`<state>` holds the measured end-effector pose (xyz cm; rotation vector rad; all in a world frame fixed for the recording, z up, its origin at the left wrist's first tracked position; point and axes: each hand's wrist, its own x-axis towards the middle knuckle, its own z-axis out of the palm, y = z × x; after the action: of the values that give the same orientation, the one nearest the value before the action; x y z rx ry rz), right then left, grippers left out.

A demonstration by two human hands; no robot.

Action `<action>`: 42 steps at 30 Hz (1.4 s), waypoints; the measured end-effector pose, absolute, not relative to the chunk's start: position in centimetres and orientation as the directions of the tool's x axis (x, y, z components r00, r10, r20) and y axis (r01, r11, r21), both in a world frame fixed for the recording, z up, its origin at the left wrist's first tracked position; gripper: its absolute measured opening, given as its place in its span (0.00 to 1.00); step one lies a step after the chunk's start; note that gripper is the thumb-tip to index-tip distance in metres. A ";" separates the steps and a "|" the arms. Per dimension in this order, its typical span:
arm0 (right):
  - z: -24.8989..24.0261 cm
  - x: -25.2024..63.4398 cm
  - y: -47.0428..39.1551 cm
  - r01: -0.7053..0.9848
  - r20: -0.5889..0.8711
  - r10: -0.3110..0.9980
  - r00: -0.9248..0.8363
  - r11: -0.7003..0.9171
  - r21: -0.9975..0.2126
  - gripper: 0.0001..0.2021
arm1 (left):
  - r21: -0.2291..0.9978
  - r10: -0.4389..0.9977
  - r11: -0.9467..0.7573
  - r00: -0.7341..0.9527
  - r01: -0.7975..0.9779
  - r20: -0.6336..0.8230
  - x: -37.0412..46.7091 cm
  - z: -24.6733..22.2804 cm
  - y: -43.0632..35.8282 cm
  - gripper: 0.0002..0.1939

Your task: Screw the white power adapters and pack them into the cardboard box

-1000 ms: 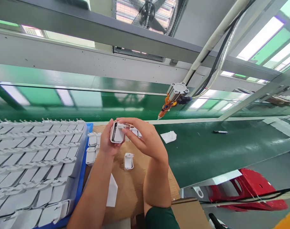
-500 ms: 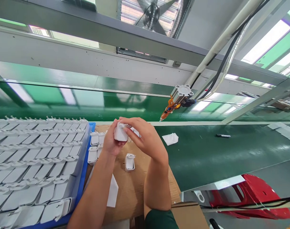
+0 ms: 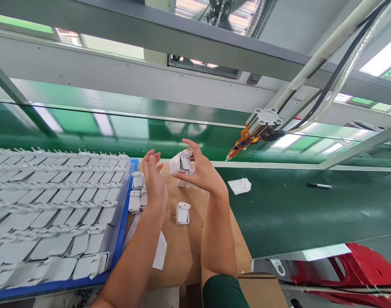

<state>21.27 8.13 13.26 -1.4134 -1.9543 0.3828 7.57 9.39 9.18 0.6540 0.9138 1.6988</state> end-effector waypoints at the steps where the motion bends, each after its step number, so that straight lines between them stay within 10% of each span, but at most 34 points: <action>1: 12.8 21.3 8.7 0.749 0.322 0.932 -0.163 0.330 -0.574 0.49 | 0.823 0.933 -0.217 -0.359 -0.524 0.018 7.3 9.2 9.4 0.14; 8: 9.0 19.6 12.3 0.936 0.099 0.968 -0.229 0.247 -0.251 0.46 | 0.743 0.941 -0.174 -0.331 -0.646 -0.068 6.7 9.1 10.0 0.12; 17: 7.3 19.3 12.5 0.977 0.027 0.988 -0.153 0.155 -0.146 0.44 | 0.811 0.964 -0.094 -0.257 -0.577 -0.070 7.2 8.4 10.5 0.11; 22: 10.9 22.2 10.1 0.953 0.190 0.970 -0.149 0.192 -0.235 0.32 | 0.913 0.998 0.059 -0.005 -0.404 -0.067 8.9 7.3 10.1 0.18; 25: 11.7 25.0 8.4 0.889 0.303 0.942 0.142 0.013 -0.458 0.27 | 0.953 0.997 0.075 0.030 -0.293 -0.069 10.1 6.5 10.3 0.29; 28: 10.0 27.2 7.1 0.785 0.152 0.912 0.381 -0.232 -0.574 0.27 | 0.981 0.986 0.165 0.048 -0.105 -0.161 10.8 5.7 10.9 0.33; 34: 3.6 27.4 6.4 0.671 -0.066 0.951 0.304 -0.262 -0.694 0.28 | 0.963 0.967 0.250 0.030 0.103 -0.254 11.0 4.8 11.5 0.34; 42: -0.3 28.3 8.9 0.574 0.008 0.903 0.430 -0.266 -0.774 0.16 | 0.943 0.974 0.227 0.049 -0.241 -0.222 12.0 3.0 12.3 0.31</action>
<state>28.31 8.89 -0.34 -1.9630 -1.2450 0.5809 12.01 12.30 2.98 0.8729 1.1118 1.1339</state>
